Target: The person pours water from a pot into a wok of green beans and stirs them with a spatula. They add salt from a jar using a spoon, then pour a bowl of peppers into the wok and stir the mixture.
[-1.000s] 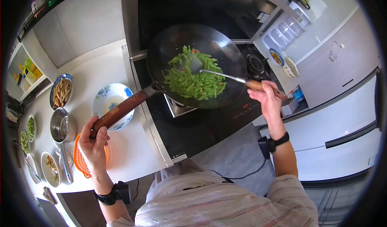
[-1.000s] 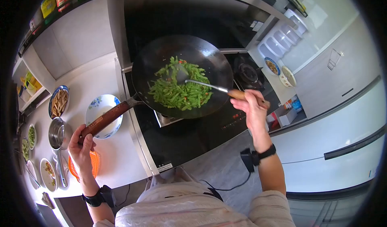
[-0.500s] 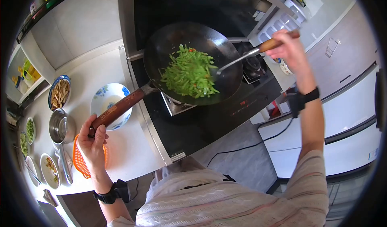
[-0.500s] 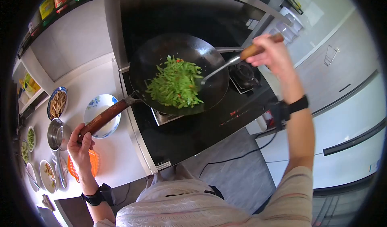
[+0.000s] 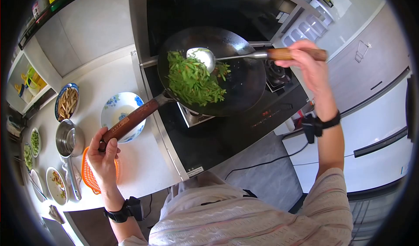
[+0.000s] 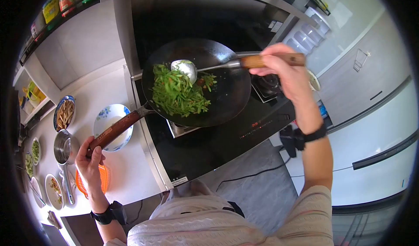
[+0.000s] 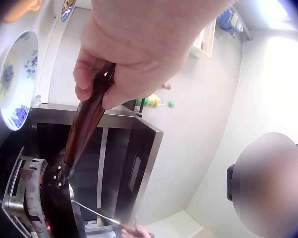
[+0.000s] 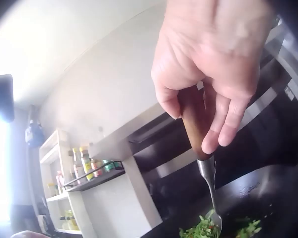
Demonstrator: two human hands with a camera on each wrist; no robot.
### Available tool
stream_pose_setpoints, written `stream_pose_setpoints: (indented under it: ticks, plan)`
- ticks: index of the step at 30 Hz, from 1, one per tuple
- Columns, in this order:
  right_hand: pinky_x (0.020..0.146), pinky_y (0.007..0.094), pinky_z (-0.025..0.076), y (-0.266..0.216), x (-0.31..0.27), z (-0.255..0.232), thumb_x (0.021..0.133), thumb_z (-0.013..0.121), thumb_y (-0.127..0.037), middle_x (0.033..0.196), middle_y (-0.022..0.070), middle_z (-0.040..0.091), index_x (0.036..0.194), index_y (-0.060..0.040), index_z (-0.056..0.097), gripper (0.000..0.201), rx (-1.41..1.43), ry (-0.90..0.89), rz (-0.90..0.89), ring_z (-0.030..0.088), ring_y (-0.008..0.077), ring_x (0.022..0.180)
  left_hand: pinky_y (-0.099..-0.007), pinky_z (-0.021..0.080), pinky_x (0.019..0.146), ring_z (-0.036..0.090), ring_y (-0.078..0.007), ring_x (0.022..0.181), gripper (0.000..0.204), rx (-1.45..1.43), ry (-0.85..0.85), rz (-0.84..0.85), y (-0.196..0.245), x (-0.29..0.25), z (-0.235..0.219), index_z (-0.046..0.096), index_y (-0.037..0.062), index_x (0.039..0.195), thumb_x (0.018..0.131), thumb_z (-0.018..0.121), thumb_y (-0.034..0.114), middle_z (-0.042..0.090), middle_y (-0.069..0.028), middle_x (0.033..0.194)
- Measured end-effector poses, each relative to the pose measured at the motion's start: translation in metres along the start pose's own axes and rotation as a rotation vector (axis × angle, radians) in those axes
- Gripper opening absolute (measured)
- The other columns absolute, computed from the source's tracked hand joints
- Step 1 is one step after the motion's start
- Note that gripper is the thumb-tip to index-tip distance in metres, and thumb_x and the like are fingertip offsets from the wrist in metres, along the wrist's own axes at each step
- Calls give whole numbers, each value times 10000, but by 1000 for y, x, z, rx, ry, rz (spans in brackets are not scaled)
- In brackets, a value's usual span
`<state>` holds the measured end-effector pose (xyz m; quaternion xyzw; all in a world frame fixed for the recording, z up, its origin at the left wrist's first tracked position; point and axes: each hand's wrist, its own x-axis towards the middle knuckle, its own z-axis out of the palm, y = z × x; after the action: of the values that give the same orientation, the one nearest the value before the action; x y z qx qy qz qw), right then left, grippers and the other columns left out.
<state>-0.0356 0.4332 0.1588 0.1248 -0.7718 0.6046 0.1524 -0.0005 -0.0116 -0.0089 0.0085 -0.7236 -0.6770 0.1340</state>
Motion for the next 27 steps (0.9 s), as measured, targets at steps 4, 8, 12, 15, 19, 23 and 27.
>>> stream_pose_setpoints:
  ticks: [4, 8, 12, 15, 19, 23, 27]
  plan:
    - [575, 318, 558, -19, -38, 0, 821, 512, -42, 822, 216, 611, 869, 42, 537, 100, 8, 148, 48, 648, 321, 668, -156, 406, 488, 531, -55, 580, 336, -15, 12, -6, -2, -1, 0, 545, -23, 1106, 801, 634, 86, 617, -47, 804]
    - [534, 341, 564, 56, -95, -5, 837, 473, -84, 828, 240, 604, 965, 25, 481, 169, 112, 479, 296, 649, 331, 662, -155, 405, 487, 530, -55, 580, 335, -27, 22, -11, -2, -1, 1, 544, -23, 1106, 801, 634, 85, 618, -49, 809]
    - [562, 353, 554, 98, -96, 21, 838, 541, -140, 835, 202, 619, 979, 6, 492, 209, 235, 561, 307, 651, 307, 653, -152, 405, 487, 528, -57, 576, 333, -18, 11, 2, -2, 0, 1, 545, -23, 1102, 799, 636, 80, 616, -46, 803]
    - [576, 357, 550, 78, -97, -14, 847, 527, -127, 864, 221, 622, 984, 7, 491, 195, 189, 522, 289, 652, 310, 672, -151, 404, 487, 528, -58, 576, 331, -2, -9, 0, 3, 0, 0, 546, -24, 1100, 799, 637, 77, 614, -44, 798]
    - [586, 341, 551, 84, -106, -15, 852, 528, -133, 878, 229, 621, 989, 18, 486, 208, 153, 535, 343, 654, 307, 686, -152, 404, 488, 529, -58, 576, 328, 21, 0, -1, 0, -1, 0, 545, -26, 1100, 801, 636, 75, 609, -42, 785]
    - [567, 309, 546, 47, -58, -27, 807, 570, -151, 847, 199, 619, 955, 12, 514, 227, 42, 447, 237, 654, 283, 665, -155, 402, 486, 530, -57, 574, 328, 0, -1, -9, 2, -2, 0, 545, -28, 1100, 801, 635, 76, 608, -42, 778]
    - [545, 263, 537, -38, -10, -56, 773, 590, -173, 819, 168, 613, 925, 11, 523, 248, -338, 272, 259, 653, 253, 632, -156, 401, 481, 530, -58, 570, 334, -8, -1, 7, -1, -2, 0, 544, -25, 1104, 801, 637, 80, 609, -43, 776]
